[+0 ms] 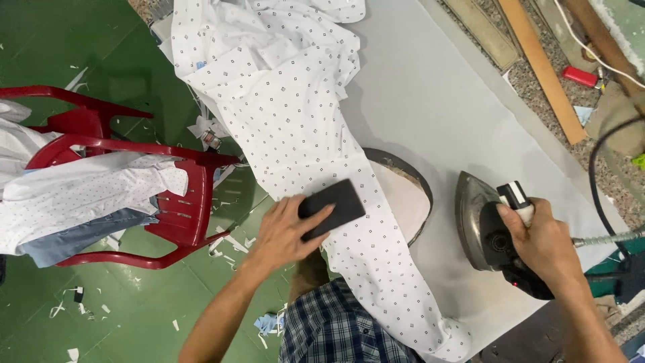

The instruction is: The person irons a white patterned shirt on a small ironing board using a steam iron and a black pressing block. They repeatedly smooth the fabric with their hands and the block while applying the iron to different sections of the garment.

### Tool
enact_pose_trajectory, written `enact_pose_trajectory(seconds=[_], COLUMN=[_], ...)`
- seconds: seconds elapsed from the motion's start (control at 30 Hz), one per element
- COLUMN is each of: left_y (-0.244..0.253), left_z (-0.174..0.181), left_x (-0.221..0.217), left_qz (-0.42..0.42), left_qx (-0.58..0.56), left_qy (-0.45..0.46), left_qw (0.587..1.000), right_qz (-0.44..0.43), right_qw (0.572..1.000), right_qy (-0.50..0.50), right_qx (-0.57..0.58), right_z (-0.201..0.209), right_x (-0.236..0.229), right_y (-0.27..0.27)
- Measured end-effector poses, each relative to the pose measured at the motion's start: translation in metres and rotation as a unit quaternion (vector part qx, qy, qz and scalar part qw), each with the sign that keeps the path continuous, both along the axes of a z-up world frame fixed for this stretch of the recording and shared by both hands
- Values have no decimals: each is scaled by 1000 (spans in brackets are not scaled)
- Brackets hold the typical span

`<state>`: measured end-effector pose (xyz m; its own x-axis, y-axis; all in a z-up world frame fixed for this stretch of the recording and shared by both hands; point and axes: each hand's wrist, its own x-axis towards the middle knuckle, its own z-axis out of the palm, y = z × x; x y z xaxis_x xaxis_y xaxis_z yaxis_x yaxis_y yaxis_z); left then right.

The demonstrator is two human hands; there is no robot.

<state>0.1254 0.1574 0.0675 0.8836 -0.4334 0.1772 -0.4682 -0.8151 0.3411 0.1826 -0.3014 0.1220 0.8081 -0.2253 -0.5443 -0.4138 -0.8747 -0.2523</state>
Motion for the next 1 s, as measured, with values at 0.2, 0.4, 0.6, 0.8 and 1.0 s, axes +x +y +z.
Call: enact_pose_trajectory(seconds=[0.2,0.4,0.6,0.8,1.0], left_y=[-65,-127,-116,-65,-65], left_z=[-26,-25,-28,-34,-31], left_x=[81,29,-5,3,-17], left_qz=[-47,-86,-76,103,155], left_qx=[52,71,61,42,52], left_qy=[-65,-11,-23,-81,-144], left_qw=[995,994,995,991,976], right_qz=[-23,185,248,246,-115], right_qw=[998,943,829,921,986], right_qy=[-57,-243,-390,-173,-35], right_qx=[-9,-135,-314,-246,118], right_z=[-40,-40,-39,-32,-2], right_x=[-41,-125,-139,-111,-30], right_y=[-37,-33,-15,-49,-16])
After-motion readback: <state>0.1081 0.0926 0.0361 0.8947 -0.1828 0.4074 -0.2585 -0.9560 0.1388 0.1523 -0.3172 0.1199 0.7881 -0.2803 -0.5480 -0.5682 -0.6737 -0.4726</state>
